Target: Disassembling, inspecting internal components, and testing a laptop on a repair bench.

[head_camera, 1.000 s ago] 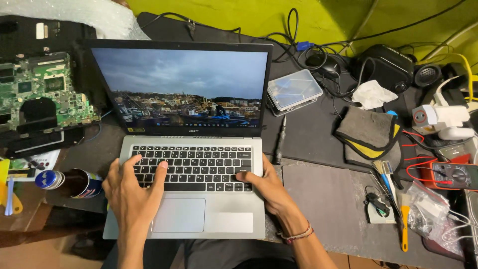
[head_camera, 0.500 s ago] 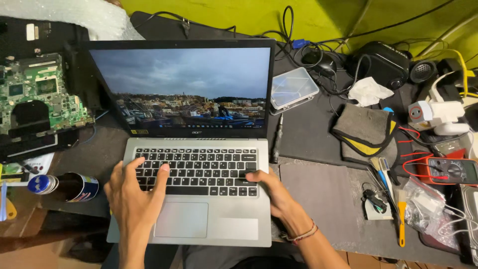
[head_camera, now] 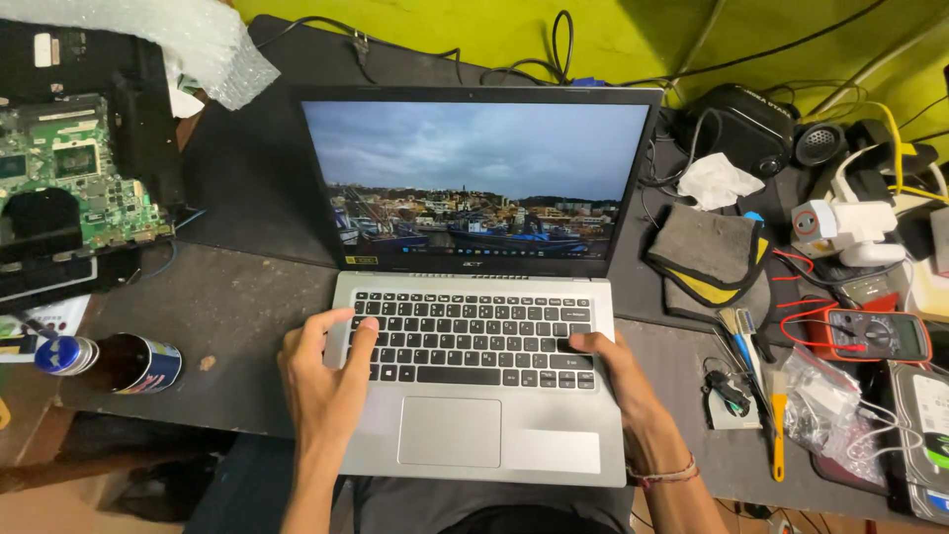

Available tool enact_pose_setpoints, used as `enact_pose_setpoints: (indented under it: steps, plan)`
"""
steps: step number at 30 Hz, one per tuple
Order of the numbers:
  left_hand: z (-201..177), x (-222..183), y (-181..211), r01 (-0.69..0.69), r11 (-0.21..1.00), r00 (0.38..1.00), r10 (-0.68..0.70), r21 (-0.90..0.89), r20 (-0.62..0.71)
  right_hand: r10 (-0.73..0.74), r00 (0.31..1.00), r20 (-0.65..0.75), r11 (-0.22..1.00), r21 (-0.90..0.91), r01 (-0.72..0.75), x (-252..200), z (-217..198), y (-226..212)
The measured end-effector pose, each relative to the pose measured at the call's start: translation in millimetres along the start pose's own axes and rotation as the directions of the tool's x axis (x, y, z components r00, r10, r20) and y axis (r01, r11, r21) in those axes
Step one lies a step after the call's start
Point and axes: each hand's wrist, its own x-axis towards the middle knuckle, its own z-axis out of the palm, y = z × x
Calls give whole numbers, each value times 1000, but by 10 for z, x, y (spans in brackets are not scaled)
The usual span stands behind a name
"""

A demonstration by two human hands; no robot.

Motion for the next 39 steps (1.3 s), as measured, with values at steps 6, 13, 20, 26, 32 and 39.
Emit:
enact_pose_setpoints:
  steps: [6, 13, 20, 26, 32, 39]
  plan:
    - [-108, 95, -98, -43, 996, 990, 31, -82, -135, -91, 993, -69, 980, -184, 77, 19, 287, -129]
    - [-72, 306, -397, -77, 992, 970, 52, -100, -239, -472, 874, 112, 706, -546, 452, -31, 653, -188]
    - [-24, 210, -333, -239, 970, 938, 223, -32, -264, -332, 943, 37, 286, -948, 138, 145, 509, -279]
    - [-73, 194, -396, -362, 932, 904, 356, 19, -235, -200, 975, 97, -32, -995, 93, 220, 557, -413]
    - [-437, 62, -432, -455, 884, 879, 428, -105, -210, -141, 990, -31, -348, -934, -79, 27, 1051, -658]
    - [-974, 176, -567, -378, 911, 590, 373, 164, -716, 149, 946, 288, -405, -855, 324, -646, 2232, -485]
